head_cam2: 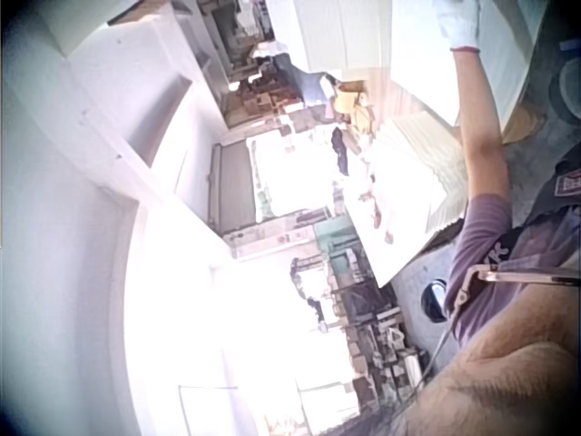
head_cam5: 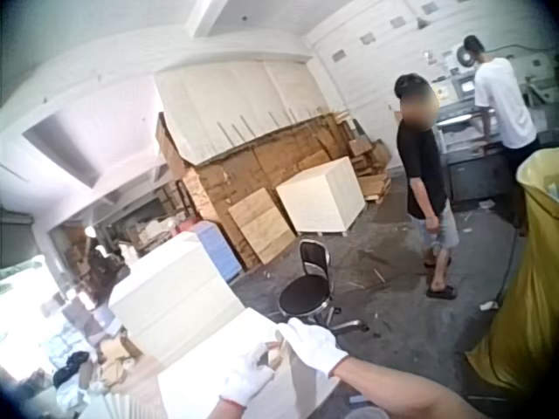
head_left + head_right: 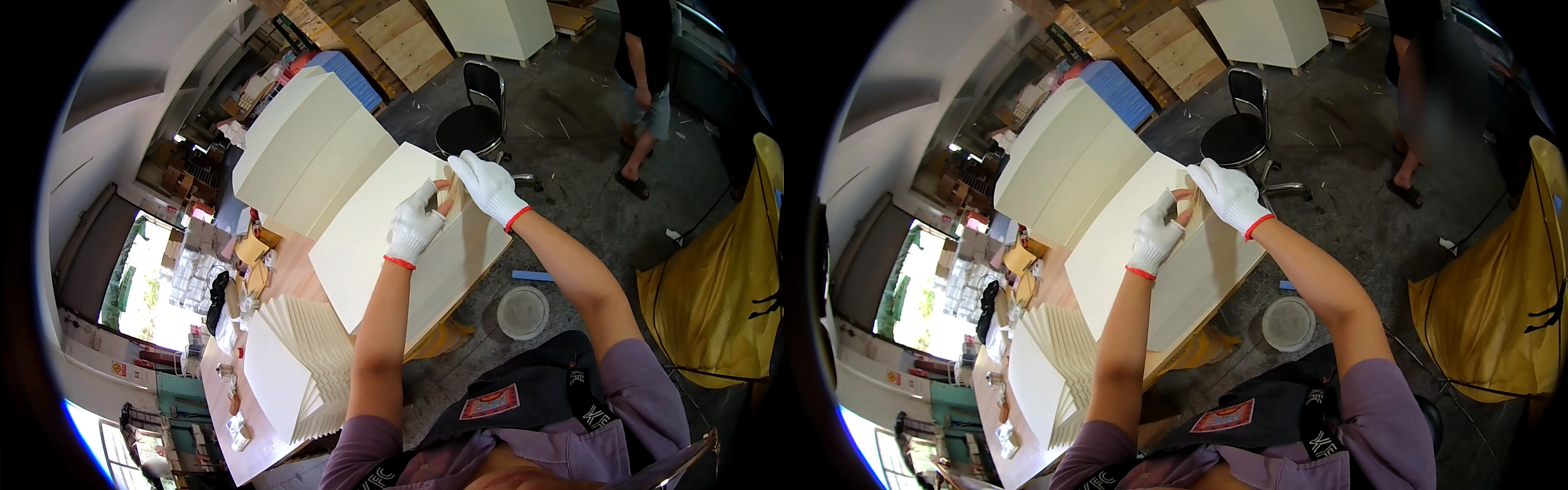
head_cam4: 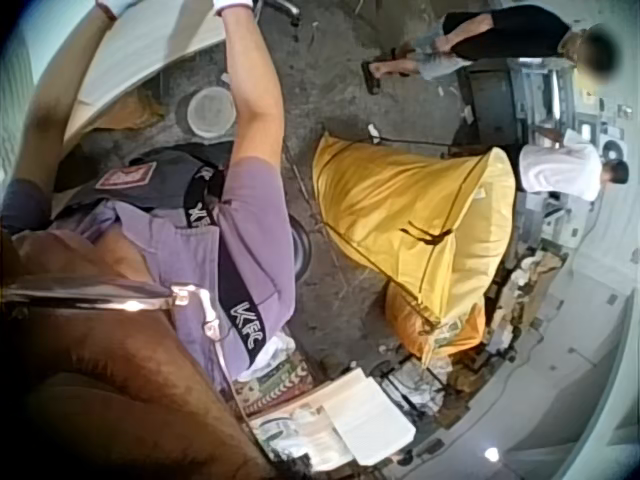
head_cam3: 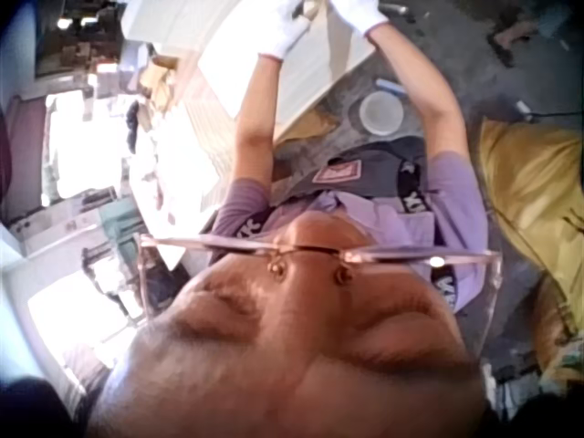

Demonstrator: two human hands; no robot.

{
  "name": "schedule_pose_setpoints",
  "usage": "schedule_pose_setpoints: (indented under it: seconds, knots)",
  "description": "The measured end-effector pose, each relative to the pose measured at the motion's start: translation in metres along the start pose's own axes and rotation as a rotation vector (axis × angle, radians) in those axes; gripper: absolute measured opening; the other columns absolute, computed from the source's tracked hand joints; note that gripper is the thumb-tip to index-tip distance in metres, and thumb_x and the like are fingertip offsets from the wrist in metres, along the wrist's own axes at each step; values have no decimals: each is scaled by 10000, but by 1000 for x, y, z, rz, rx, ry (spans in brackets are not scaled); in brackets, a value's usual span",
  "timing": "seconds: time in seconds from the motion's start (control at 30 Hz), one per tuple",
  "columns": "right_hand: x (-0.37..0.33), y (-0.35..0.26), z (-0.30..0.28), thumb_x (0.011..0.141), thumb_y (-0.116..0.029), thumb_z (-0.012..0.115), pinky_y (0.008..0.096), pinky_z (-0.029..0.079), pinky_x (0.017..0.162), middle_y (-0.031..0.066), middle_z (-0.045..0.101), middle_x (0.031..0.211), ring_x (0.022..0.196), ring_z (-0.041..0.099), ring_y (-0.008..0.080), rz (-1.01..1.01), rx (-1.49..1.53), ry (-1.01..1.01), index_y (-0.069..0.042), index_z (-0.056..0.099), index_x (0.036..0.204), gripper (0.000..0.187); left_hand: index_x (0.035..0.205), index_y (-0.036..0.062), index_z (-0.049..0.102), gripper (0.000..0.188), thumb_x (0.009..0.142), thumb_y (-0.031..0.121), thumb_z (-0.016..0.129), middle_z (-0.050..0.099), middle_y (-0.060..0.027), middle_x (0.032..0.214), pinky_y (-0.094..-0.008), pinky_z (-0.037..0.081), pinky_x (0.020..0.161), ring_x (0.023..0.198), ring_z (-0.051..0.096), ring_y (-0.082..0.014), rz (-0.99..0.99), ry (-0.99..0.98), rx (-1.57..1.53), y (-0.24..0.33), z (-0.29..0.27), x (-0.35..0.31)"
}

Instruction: The person sands the edges of white rectangular boards using a sanding block. They handle the boards one at a time, rubbing the sanding block along the edges and corners, then stacking the finished boards on the table.

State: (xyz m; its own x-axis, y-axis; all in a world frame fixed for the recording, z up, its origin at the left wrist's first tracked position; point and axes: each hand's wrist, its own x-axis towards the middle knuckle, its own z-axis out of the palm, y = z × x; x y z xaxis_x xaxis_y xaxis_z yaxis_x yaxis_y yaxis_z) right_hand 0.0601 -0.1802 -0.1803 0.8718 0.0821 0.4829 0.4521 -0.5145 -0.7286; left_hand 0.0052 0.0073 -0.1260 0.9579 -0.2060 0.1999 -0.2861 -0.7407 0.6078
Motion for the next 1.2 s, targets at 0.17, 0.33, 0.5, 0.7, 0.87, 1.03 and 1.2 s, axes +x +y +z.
schedule_pose_setpoints:
  seconds: [0.17, 0.33, 0.5, 0.7, 0.87, 1.03, 1.2]
  knots:
    - [-2, 0, -1, 1118, -494, 418, 534, 503, 737, 201, 698, 854, 843, 695, 421, 16, 0, -4, -93, 580, 1094, 433, 1309, 169, 704, 300, 1012, 171, 663, 734, -125, 962, -366, 550, 819, 872, 711, -242, 89, 112, -29, -3, 4, -2]
    - [-2, 2, -1, 1116, -495, 422, 529, 507, 731, 195, 703, 857, 838, 700, 414, 24, -1, -6, -101, 581, 1098, 426, 1244, 166, 721, 289, 970, 256, 742, 748, -151, 984, -395, 555, 830, 917, 740, -307, -94, -9, 114, 15, 0, -1]
    - [-1, -1, -1, 1116, -493, 423, 526, 510, 730, 195, 707, 864, 842, 705, 411, 35, 6, -15, -100, 583, 1097, 425, 1197, 138, 733, 329, 907, 263, 825, 714, -110, 880, -349, 548, 793, 803, 683, -200, 45, 77, 175, 1, 4, -2]
    - [-1, 1, -3, 1111, -516, 427, 522, 511, 745, 197, 708, 870, 854, 704, 411, 42, 15, 7, -92, 583, 1092, 452, 1231, 177, 725, 347, 917, 304, 799, 757, -152, 1018, -420, 571, 853, 928, 733, -312, -25, 14, 121, 7, 3, 0]
    - [-3, -4, -28, 1073, -579, 475, 503, 518, 746, 186, 710, 860, 855, 708, 397, 65, -49, -11, -77, 611, 1018, 523, 1322, 221, 690, 400, 922, 212, 715, 753, -141, 1159, -436, 582, 892, 1013, 732, -357, 133, 57, 273, 14, 2, -12]
    - [-10, 7, -46, 1028, -600, 543, 488, 522, 757, 157, 707, 870, 847, 708, 378, 80, -321, -222, -78, 655, 964, 538, 1379, 240, 679, 464, 922, 158, 677, 751, -172, 1202, -445, 575, 972, 1115, 725, -382, 113, 63, 234, 16, 4, -12]
    - [-10, 25, -37, 997, -591, 580, 476, 536, 719, 145, 712, 879, 810, 708, 349, -180, -388, -188, -93, 682, 970, 509, 1359, 231, 691, 448, 914, 193, 693, 752, -120, 1241, -436, 579, 964, 1131, 722, -357, 95, 46, 354, 12, 8, -1]
